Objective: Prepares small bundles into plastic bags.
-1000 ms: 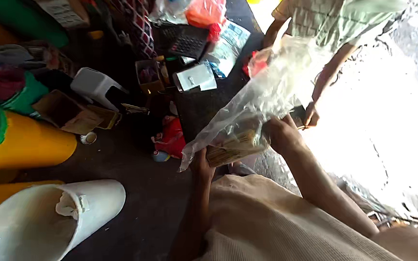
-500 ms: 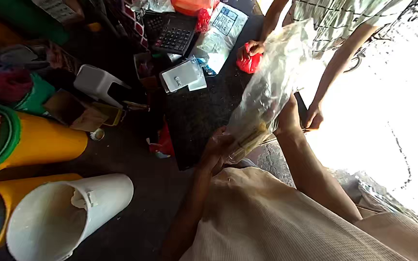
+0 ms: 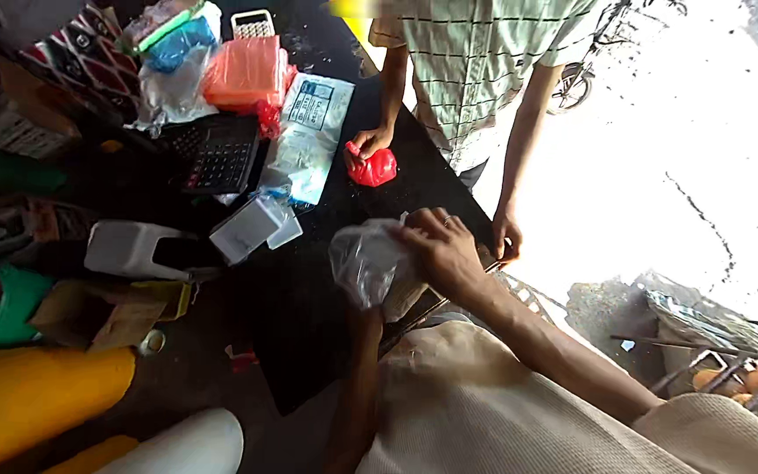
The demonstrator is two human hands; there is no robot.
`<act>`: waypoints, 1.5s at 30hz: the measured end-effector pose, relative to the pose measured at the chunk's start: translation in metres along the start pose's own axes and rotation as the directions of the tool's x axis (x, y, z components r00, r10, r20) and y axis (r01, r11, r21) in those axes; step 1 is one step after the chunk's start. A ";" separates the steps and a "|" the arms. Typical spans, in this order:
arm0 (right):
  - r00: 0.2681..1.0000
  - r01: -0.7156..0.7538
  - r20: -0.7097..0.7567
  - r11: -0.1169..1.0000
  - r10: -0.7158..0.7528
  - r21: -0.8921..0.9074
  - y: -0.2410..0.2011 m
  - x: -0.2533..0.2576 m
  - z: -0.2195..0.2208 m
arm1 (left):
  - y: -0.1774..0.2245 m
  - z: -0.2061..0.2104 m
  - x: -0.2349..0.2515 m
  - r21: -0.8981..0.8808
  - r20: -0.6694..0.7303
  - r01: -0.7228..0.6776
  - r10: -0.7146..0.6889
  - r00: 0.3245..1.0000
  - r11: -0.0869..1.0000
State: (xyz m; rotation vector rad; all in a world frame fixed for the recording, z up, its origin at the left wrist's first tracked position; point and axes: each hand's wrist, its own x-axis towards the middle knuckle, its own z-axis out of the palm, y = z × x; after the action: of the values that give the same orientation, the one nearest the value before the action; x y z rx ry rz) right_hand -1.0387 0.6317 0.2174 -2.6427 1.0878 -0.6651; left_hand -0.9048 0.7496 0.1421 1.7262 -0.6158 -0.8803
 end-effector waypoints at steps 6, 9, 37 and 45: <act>0.815 0.188 0.563 0.981 -0.136 -0.036 0.012 -0.004 -0.029 | -0.001 0.008 0.023 0.112 -0.012 -0.006 0.007 1.000 0.994; 0.897 0.266 0.386 0.961 -0.216 -0.080 0.028 0.000 -0.023 | 0.041 0.012 0.035 0.049 0.151 -0.070 0.062 0.987 0.996; 0.708 -0.122 0.181 -0.135 0.682 0.983 0.133 -0.036 0.005 | 0.024 0.036 0.047 -0.271 0.493 0.114 0.036 0.869 0.956; 0.493 0.202 0.077 -0.200 0.866 0.959 0.179 -0.012 -0.016 | -0.010 0.016 0.033 -0.335 0.335 0.253 -0.136 0.932 0.908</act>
State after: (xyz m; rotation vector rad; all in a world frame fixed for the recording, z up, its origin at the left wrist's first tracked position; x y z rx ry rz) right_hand -1.1641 0.5133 0.1646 -0.3976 0.8351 -1.5659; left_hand -0.8977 0.7186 0.1215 1.3291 -0.4382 -1.3347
